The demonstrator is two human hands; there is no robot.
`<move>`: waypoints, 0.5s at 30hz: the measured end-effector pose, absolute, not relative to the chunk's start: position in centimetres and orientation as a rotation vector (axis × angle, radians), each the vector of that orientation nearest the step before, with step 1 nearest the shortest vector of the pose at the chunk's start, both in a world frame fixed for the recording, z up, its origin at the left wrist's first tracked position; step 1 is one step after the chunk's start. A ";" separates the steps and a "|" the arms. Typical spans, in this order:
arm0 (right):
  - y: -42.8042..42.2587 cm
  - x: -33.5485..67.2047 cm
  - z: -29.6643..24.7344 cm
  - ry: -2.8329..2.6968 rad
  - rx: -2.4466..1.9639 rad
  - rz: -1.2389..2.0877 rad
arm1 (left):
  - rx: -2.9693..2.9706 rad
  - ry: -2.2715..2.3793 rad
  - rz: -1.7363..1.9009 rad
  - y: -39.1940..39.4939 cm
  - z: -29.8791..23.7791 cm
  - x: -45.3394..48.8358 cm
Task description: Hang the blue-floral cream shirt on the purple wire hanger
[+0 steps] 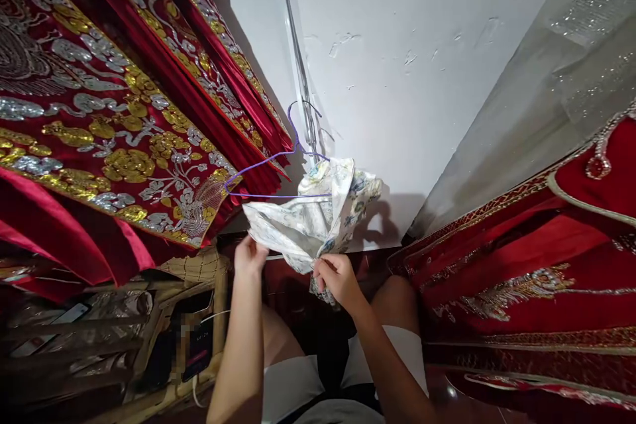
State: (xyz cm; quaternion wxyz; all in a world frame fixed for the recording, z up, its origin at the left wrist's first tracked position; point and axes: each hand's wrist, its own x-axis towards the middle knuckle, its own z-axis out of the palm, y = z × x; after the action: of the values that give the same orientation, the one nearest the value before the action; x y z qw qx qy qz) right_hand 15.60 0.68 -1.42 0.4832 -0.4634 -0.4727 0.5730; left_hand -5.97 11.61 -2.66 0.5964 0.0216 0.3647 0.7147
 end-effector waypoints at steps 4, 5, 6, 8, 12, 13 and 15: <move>-0.4 17.4 -2.9 -1.185 -1.231 1.395 | 0.140 0.946 1.664 7.3 -5.8 -3.0; -0.5 18.0 -3.1 -1.222 -1.261 1.395 | 0.185 0.947 1.685 6.5 -5.8 -2.4; -0.5 18.6 -3.2 -1.258 -1.293 1.384 | 0.260 0.933 1.704 5.8 -5.4 -1.9; -0.1 19.3 -3.2 -1.302 -1.346 1.314 | 0.481 0.868 1.703 4.6 -3.8 -0.9; 1.8 18.5 -2.5 -1.234 -1.242 1.228 | 1.111 0.804 1.511 2.2 0.5 1.6; 2.3 18.0 -2.2 -1.187 -1.173 1.287 | 1.314 0.811 1.414 1.7 1.4 2.1; 3.1 17.0 -1.5 -1.066 -1.024 1.473 | 1.703 0.824 1.222 0.9 2.8 2.7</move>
State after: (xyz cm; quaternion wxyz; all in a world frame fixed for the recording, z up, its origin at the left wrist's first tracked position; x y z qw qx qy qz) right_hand 17.03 3.14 -1.49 0.5031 -0.4241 -0.4415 0.6100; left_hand 2.71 0.88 2.79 0.4303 0.6826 0.3302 0.4898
